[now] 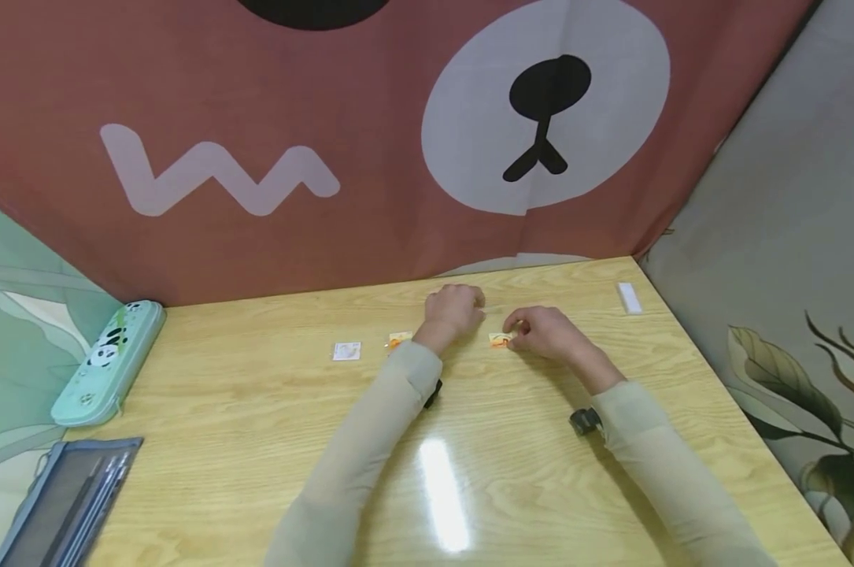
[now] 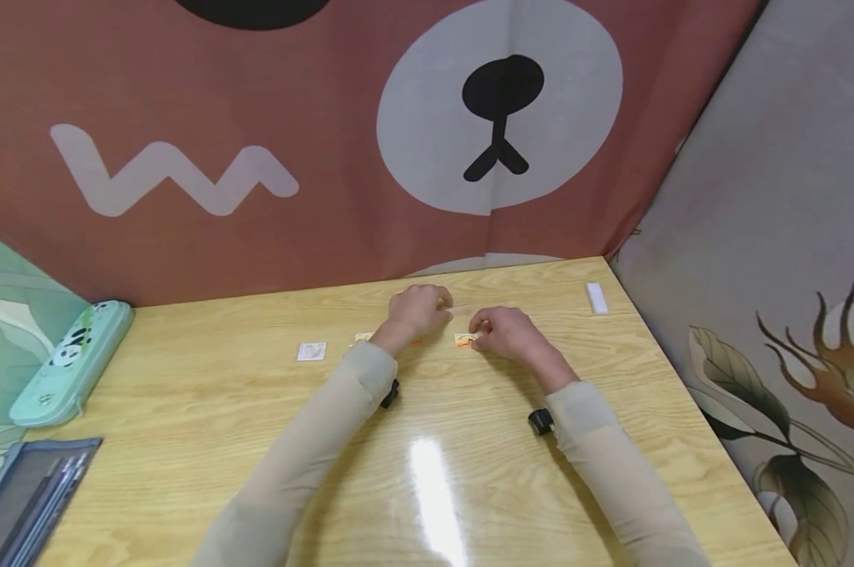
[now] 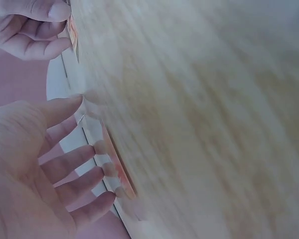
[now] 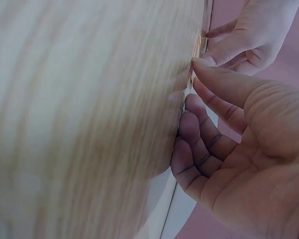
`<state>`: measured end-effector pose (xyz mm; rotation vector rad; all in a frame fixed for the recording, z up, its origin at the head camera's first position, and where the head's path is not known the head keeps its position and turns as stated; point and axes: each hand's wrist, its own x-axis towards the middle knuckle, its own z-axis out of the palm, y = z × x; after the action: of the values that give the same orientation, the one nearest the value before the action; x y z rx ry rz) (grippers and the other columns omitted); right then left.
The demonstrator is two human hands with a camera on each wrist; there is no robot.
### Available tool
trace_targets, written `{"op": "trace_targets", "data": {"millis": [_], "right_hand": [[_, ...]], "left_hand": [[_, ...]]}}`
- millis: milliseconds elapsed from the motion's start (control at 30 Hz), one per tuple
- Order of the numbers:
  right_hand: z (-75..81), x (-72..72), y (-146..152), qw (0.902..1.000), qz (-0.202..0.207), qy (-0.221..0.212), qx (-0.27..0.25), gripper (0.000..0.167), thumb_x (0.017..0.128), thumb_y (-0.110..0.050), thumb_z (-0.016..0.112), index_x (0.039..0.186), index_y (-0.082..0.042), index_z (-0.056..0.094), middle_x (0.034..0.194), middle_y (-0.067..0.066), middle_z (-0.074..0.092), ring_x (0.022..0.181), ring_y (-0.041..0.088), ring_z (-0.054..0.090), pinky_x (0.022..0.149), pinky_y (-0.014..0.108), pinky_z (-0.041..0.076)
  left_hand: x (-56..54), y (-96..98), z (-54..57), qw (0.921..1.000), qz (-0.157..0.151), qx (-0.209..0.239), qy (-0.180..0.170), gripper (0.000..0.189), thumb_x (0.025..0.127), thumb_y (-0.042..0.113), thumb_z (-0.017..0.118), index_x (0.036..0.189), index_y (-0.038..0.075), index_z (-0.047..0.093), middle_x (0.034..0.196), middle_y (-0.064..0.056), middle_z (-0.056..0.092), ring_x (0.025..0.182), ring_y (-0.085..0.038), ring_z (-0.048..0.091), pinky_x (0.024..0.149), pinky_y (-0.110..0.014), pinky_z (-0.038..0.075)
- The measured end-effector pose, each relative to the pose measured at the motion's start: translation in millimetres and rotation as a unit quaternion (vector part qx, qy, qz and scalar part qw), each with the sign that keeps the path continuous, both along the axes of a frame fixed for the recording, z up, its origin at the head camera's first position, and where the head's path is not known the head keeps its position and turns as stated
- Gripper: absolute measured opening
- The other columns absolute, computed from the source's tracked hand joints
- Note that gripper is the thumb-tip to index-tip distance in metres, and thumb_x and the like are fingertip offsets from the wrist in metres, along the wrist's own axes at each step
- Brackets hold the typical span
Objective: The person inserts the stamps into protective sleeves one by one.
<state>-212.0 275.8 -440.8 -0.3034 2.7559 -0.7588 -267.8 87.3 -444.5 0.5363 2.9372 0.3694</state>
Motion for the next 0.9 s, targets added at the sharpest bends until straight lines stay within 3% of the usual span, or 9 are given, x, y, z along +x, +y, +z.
{"op": "trace_targets", "data": {"millis": [333, 467, 700, 833, 900], "right_hand": [[-3.3, -0.4, -3, 1.0, 0.0, -0.005, -0.003, 0.014, 0.091, -0.019, 0.076, 0.103, -0.014, 0.075, 0.09, 0.002, 0.071, 0.08, 0.017, 0.06, 0.075, 0.033, 0.049], [-1.7, 0.3, -2, 1.0, 0.009, 0.001, -0.003, 0.011, 0.091, -0.02, 0.076, 0.101, -0.015, 0.075, 0.09, 0.0, 0.072, 0.082, 0.016, 0.061, 0.079, 0.036, 0.051], [4.5, -1.2, 1, 0.9991, -0.005, -0.008, -0.042, 0.014, 0.096, -0.021, 0.069, 0.106, -0.015, 0.076, 0.098, 0.004, 0.076, 0.084, 0.017, 0.066, 0.074, 0.032, 0.053], [7.3, -2.0, 1, 0.9959, -0.033, -0.003, -0.085, 0.017, 0.097, -0.022, 0.066, 0.108, -0.012, 0.075, 0.099, 0.008, 0.078, 0.083, 0.018, 0.071, 0.069, 0.029, 0.054], [7.6, -2.5, -1, 0.9918, -0.048, -0.012, -0.118, 0.018, 0.097, -0.022, 0.066, 0.109, -0.011, 0.074, 0.102, 0.011, 0.078, 0.086, 0.02, 0.073, 0.073, 0.03, 0.059]], "left_hand": [[2.4, -7.5, -1.4, 1.0, -0.002, 0.0, -0.008, 0.017, 0.101, 0.032, 0.062, 0.11, 0.035, 0.075, 0.116, 0.016, 0.072, 0.107, -0.014, 0.067, 0.09, -0.043, 0.055], [4.0, -11.4, 2.9, 1.0, 0.0, 0.007, -0.005, 0.019, 0.101, 0.033, 0.061, 0.113, 0.035, 0.075, 0.115, 0.013, 0.073, 0.1, -0.015, 0.069, 0.083, -0.042, 0.057], [7.8, -25.0, 12.8, 0.9995, 0.003, 0.027, 0.013, 0.018, 0.1, 0.038, 0.063, 0.113, 0.036, 0.075, 0.116, 0.014, 0.074, 0.104, -0.014, 0.069, 0.097, -0.046, 0.053], [10.2, -40.9, 19.0, 0.9986, 0.011, 0.051, 0.01, 0.016, 0.099, 0.038, 0.065, 0.112, 0.036, 0.075, 0.116, 0.013, 0.074, 0.098, -0.016, 0.07, 0.08, -0.04, 0.056], [12.1, -50.1, 22.9, 0.9968, 0.017, 0.078, 0.002, 0.015, 0.099, 0.037, 0.065, 0.111, 0.033, 0.075, 0.114, 0.011, 0.074, 0.097, -0.016, 0.07, 0.071, -0.036, 0.055]]}}
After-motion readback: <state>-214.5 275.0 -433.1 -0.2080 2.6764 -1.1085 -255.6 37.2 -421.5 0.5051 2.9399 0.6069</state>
